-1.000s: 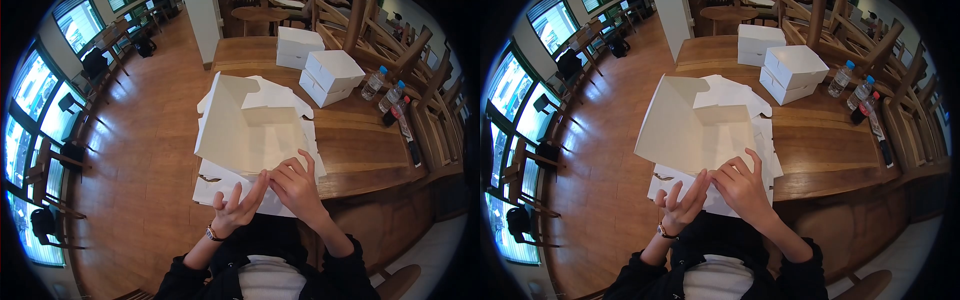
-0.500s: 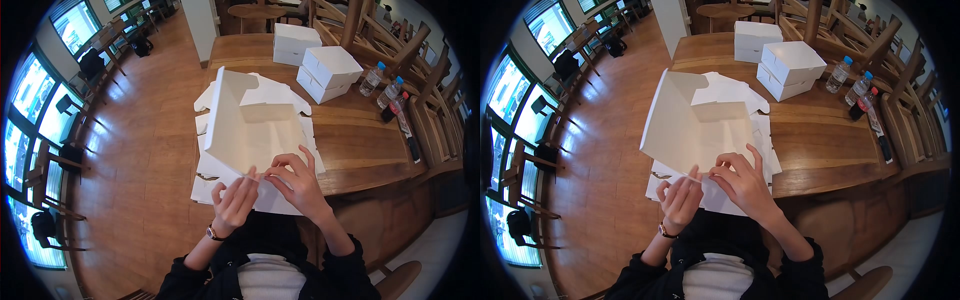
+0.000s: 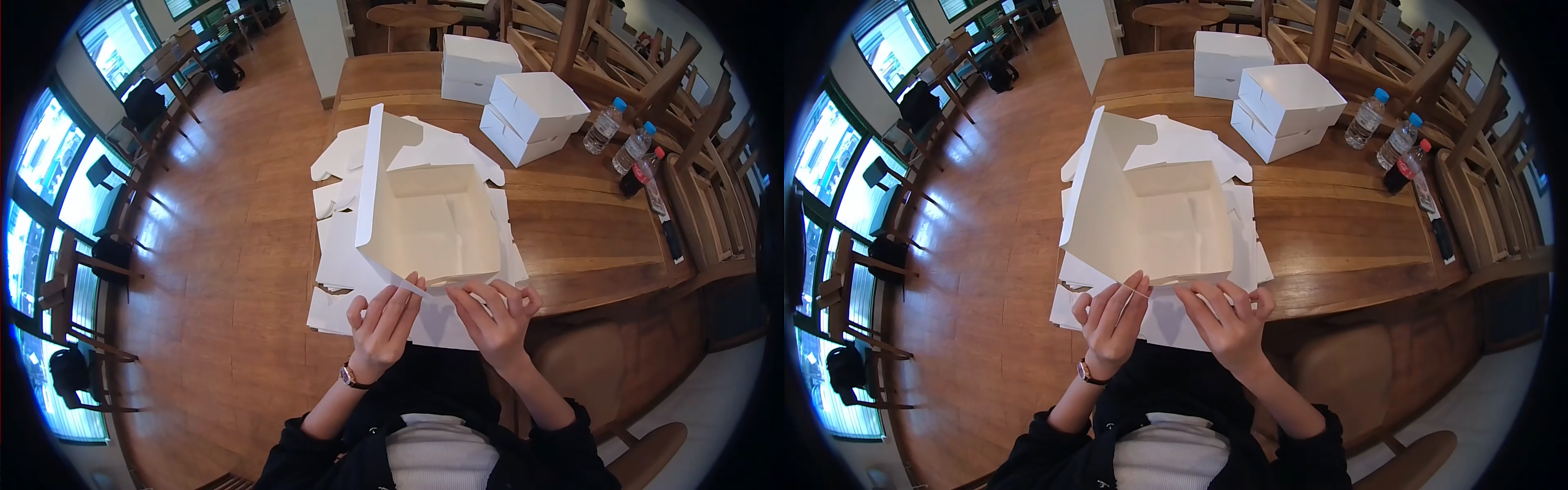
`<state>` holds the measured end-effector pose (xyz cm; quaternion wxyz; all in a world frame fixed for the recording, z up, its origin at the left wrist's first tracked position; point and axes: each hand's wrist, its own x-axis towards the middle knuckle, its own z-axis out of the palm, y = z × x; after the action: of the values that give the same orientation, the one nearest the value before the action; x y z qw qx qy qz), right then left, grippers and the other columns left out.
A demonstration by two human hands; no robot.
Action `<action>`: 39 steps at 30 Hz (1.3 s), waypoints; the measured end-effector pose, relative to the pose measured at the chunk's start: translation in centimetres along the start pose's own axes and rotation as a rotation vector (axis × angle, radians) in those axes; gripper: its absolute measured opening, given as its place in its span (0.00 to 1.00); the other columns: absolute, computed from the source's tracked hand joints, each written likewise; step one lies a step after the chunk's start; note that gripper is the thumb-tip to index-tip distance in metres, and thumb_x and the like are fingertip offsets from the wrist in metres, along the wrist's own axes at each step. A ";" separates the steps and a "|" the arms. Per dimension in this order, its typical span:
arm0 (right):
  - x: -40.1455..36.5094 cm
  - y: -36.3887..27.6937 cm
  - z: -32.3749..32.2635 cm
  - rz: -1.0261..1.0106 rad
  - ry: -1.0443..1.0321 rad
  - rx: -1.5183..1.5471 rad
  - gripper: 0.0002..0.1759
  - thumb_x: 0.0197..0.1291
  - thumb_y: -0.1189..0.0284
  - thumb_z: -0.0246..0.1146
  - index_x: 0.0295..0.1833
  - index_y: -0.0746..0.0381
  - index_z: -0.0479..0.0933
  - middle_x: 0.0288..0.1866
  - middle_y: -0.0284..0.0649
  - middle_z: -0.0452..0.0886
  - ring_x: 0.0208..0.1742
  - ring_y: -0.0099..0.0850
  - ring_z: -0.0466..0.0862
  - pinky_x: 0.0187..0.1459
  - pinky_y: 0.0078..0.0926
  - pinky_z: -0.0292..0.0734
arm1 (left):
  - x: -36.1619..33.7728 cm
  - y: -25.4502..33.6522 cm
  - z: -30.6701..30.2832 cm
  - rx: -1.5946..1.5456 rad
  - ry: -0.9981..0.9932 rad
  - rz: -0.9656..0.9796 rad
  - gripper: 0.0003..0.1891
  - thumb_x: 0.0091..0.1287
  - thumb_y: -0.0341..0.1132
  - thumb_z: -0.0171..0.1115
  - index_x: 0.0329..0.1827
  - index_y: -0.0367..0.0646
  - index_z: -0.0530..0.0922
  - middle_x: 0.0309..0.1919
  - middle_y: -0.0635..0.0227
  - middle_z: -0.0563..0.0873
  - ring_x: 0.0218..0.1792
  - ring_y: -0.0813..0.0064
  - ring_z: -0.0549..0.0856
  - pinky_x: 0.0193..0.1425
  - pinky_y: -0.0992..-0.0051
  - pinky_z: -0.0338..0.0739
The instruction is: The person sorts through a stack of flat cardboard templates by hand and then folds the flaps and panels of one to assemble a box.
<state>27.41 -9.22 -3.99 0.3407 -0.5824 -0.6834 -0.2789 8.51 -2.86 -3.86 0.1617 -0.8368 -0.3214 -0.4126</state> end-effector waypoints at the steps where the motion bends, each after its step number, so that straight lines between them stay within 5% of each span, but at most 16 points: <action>1: -0.3 0.0 0.1 0.011 -0.018 -0.022 0.16 0.55 0.67 0.79 0.51 0.48 0.88 0.49 0.21 0.85 0.53 0.25 0.80 0.54 0.37 0.59 | 0.1 0.0 0.0 -0.025 0.002 -0.012 0.17 0.60 0.29 0.78 0.53 0.40 0.91 0.50 0.71 0.93 0.45 0.75 0.87 0.56 0.71 0.66; 11: 1.0 0.5 0.6 0.123 -0.091 0.148 0.13 0.55 0.72 0.77 0.47 0.53 0.87 0.46 0.25 0.85 0.49 0.26 0.82 0.58 0.38 0.60 | 0.6 0.9 0.8 -0.190 0.061 -0.124 0.15 0.58 0.26 0.73 0.50 0.38 0.89 0.45 0.66 0.88 0.43 0.71 0.88 0.55 0.68 0.68; 23: 1.5 1.3 0.6 0.020 -0.096 0.119 0.12 0.53 0.74 0.77 0.43 0.56 0.85 0.41 0.25 0.82 0.45 0.25 0.82 0.56 0.39 0.61 | 3.4 0.7 0.7 -0.347 0.017 -0.150 0.11 0.53 0.21 0.75 0.38 0.38 0.86 0.36 0.65 0.87 0.35 0.66 0.86 0.38 0.68 0.73; 39: 1.9 1.4 0.7 -0.004 -0.094 0.110 0.10 0.55 0.72 0.77 0.42 0.57 0.85 0.43 0.25 0.83 0.46 0.25 0.82 0.56 0.40 0.61 | 3.4 0.1 0.8 -0.342 -0.042 -0.103 0.15 0.54 0.22 0.68 0.46 0.34 0.86 0.40 0.62 0.86 0.36 0.66 0.86 0.39 0.68 0.78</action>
<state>28.55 -7.32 -2.98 0.3390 -0.5739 -0.7141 -0.2141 10.60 -1.17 -1.61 -0.0109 -0.8429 -0.2925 -0.4515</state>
